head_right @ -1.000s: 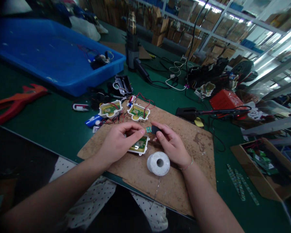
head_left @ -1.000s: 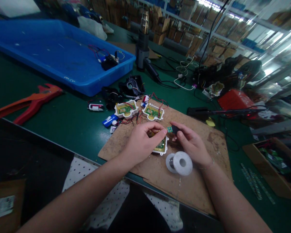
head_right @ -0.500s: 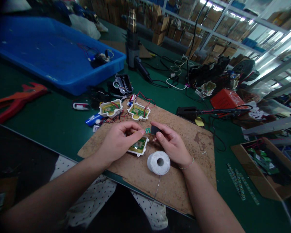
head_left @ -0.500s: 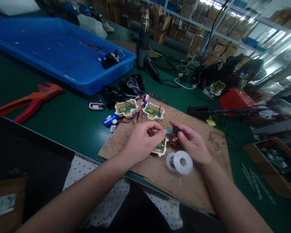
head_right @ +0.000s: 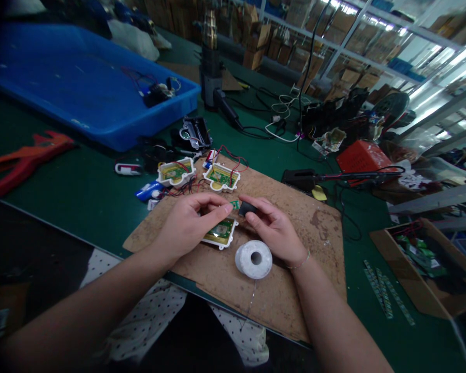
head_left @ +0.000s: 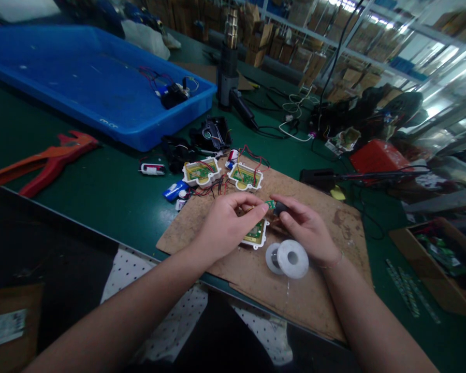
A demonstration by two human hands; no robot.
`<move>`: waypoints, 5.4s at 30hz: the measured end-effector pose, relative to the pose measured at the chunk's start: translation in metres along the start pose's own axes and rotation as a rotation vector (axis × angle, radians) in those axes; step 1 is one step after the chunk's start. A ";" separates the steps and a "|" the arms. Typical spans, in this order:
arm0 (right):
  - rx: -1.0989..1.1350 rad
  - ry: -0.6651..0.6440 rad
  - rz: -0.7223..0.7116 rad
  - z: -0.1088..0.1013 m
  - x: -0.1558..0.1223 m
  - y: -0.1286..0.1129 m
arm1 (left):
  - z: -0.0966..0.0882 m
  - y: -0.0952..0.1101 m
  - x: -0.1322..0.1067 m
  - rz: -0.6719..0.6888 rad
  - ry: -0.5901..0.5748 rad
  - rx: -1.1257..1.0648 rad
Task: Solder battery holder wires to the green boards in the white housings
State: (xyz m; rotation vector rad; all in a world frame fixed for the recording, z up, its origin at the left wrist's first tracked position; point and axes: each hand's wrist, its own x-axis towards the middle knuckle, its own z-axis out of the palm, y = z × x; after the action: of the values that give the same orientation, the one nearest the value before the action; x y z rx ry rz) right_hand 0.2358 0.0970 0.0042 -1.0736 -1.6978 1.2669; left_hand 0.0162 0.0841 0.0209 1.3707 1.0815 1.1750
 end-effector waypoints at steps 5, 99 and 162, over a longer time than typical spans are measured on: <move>0.041 -0.007 0.041 0.001 -0.001 0.000 | 0.000 -0.001 0.000 0.011 -0.007 0.014; 0.193 0.105 0.233 0.005 0.003 -0.006 | -0.006 -0.003 -0.004 -0.056 -0.072 0.233; 0.137 0.044 0.207 0.001 0.001 -0.009 | 0.005 -0.015 -0.012 0.561 -0.038 0.828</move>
State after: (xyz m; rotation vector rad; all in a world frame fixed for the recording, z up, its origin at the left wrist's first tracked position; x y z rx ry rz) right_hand 0.2326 0.0962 0.0123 -1.2092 -1.4738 1.4556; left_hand 0.0196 0.0733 0.0046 2.4464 1.2592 1.1057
